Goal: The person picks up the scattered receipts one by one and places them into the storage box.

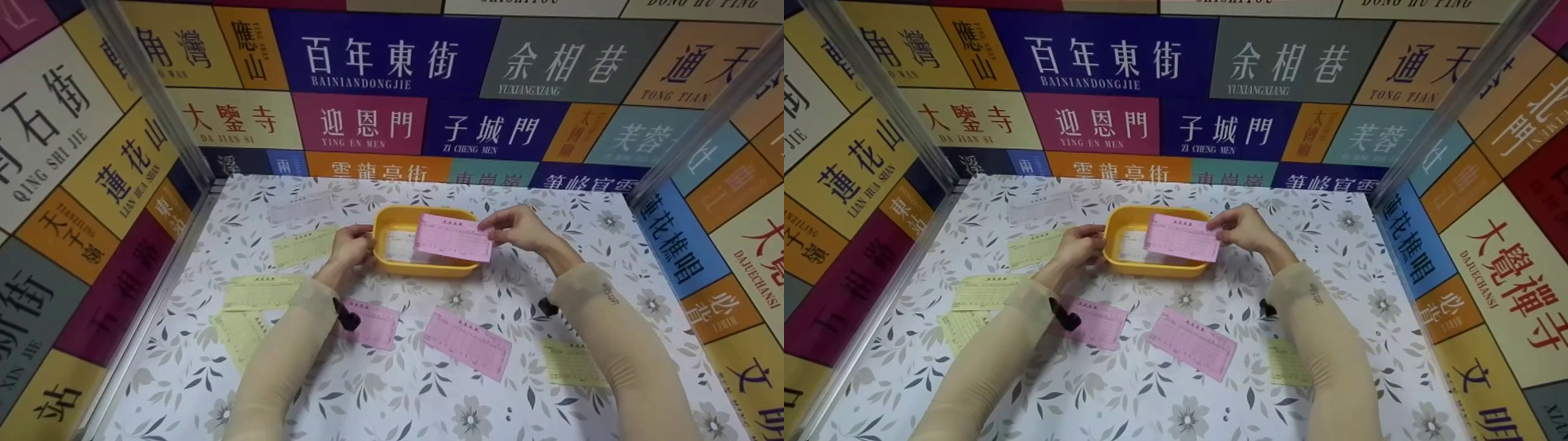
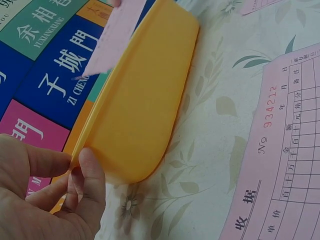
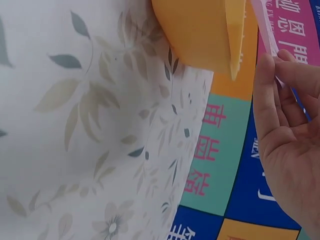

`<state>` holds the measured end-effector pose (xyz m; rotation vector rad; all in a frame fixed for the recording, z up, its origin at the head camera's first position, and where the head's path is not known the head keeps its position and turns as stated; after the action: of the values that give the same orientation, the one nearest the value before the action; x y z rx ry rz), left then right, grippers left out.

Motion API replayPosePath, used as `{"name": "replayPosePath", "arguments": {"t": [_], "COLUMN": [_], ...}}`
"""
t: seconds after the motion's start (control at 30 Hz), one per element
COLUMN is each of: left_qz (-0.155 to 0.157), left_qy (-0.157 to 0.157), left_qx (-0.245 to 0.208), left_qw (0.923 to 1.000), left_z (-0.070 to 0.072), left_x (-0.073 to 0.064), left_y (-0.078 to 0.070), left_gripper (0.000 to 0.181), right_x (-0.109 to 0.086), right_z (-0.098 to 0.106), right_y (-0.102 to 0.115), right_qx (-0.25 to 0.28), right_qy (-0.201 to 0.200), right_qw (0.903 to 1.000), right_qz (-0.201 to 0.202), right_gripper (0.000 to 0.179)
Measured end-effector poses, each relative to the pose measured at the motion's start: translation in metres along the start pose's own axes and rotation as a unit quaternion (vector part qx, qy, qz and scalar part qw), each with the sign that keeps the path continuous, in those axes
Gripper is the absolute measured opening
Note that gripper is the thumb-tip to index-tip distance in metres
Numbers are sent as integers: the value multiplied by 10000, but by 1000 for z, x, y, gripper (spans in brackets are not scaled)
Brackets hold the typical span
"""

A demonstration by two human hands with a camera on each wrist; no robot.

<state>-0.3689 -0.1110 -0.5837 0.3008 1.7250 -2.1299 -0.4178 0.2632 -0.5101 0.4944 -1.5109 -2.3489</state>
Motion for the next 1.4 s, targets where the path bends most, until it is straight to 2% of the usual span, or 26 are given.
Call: {"name": "replayPosePath", "arguments": {"t": [0.17,0.6,0.77,0.9,1.07,1.2,1.4], "left_qz": [232,175,88,-64,16,87,40], "left_qy": [1,105,102,69,29,26,2], "left_qx": [-4,-122,-109,-110,-152,-159,-98], "left_qw": [9997,9997,9999,9999,9999,9998,9999], "left_z": [-1,-1,0,0,1,0,0], "left_x": [0,0,0,0,0,0,-1], "left_y": [1,3,4,2,2,2,0], "left_gripper": [48,49,50,51,48,47,49], "right_x": [12,36,41,43,47,50,52], "right_z": [-14,-41,-52,-59,-65,-68,-70], "right_y": [2,-1,-1,3,5,4,4], "right_qx": [-83,-500,-439,-356,-379,-510,-766], "right_qy": [86,118,190,259,274,264,215], "right_qw": [9999,9982,9983,9988,9988,9982,9966], "right_qz": [60,-297,-347,-204,-116,-196,-209], "right_gripper": [31,30,31,31,30,33,36]}}
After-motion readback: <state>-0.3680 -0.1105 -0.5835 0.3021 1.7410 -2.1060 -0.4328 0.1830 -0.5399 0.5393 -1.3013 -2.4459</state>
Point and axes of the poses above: each hand's wrist, its own x-axis towards the middle knuckle, its own z-axis out of the back of the hand, y = z × x, the point moved 7 cm from there along x, towards the middle knuckle, and after that the axes turned 8 degrees about x, right-handed, at the moved point
